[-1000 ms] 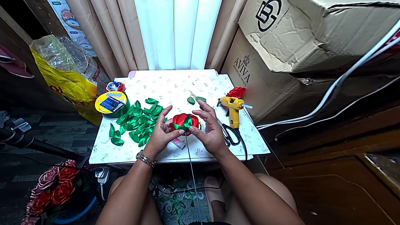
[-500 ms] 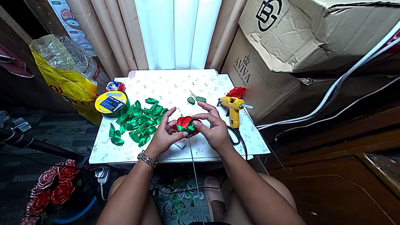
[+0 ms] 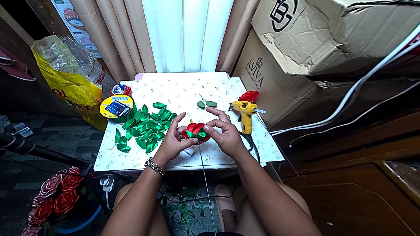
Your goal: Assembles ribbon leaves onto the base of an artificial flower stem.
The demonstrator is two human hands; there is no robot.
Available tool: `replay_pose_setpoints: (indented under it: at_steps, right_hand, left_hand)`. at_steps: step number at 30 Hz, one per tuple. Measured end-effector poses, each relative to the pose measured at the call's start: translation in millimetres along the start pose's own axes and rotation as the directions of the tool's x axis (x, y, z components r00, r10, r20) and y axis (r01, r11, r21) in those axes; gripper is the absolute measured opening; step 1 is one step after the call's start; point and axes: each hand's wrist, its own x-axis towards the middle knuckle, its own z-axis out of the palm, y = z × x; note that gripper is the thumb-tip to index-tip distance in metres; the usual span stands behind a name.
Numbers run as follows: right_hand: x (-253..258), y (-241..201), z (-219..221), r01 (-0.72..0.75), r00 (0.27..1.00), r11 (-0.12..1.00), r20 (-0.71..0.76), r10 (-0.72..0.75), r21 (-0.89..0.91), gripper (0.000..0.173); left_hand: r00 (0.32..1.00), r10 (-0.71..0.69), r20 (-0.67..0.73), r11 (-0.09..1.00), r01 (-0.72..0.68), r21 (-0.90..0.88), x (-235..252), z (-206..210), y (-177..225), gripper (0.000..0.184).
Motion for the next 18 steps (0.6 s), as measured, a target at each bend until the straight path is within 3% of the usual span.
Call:
replay_pose_setpoints:
  at_steps: [5, 9, 13, 16, 18]
  right_hand:
    - [-1, -11, 1, -0.253, 0.967, 0.946, 0.086, 0.240, 0.203, 0.028]
    - [-1, -18, 1, -0.379, 0.925, 0.870, 0.152, 0.348, 0.316, 0.032]
    - [-1, -19, 2, -0.384, 0.923, 0.876, 0.131, 0.361, 0.293, 0.031]
    - [-3, -15, 5, -0.316, 0.947, 0.920, 0.018, 0.321, 0.232, 0.012]
    - [-3, -15, 5, -0.322, 0.942, 0.909, -0.004, 0.335, 0.265, 0.016]
  left_hand:
    - [1.000, -0.013, -0.007, 1.000, 0.013, 0.008, 0, 1, 0, 0.093]
    - [1.000, -0.019, 0.003, 0.998, 0.019, 0.064, 0, 0, -3, 0.095]
    - [1.000, -0.010, -0.001, 0.999, 0.010, 0.039, -1, 0, -2, 0.093]
    - [1.000, -0.011, 0.001, 1.000, 0.011, -0.004, 0, 1, 0, 0.092]
    - [1.000, -0.011, 0.004, 1.000, 0.011, -0.017, -1, 1, -1, 0.091]
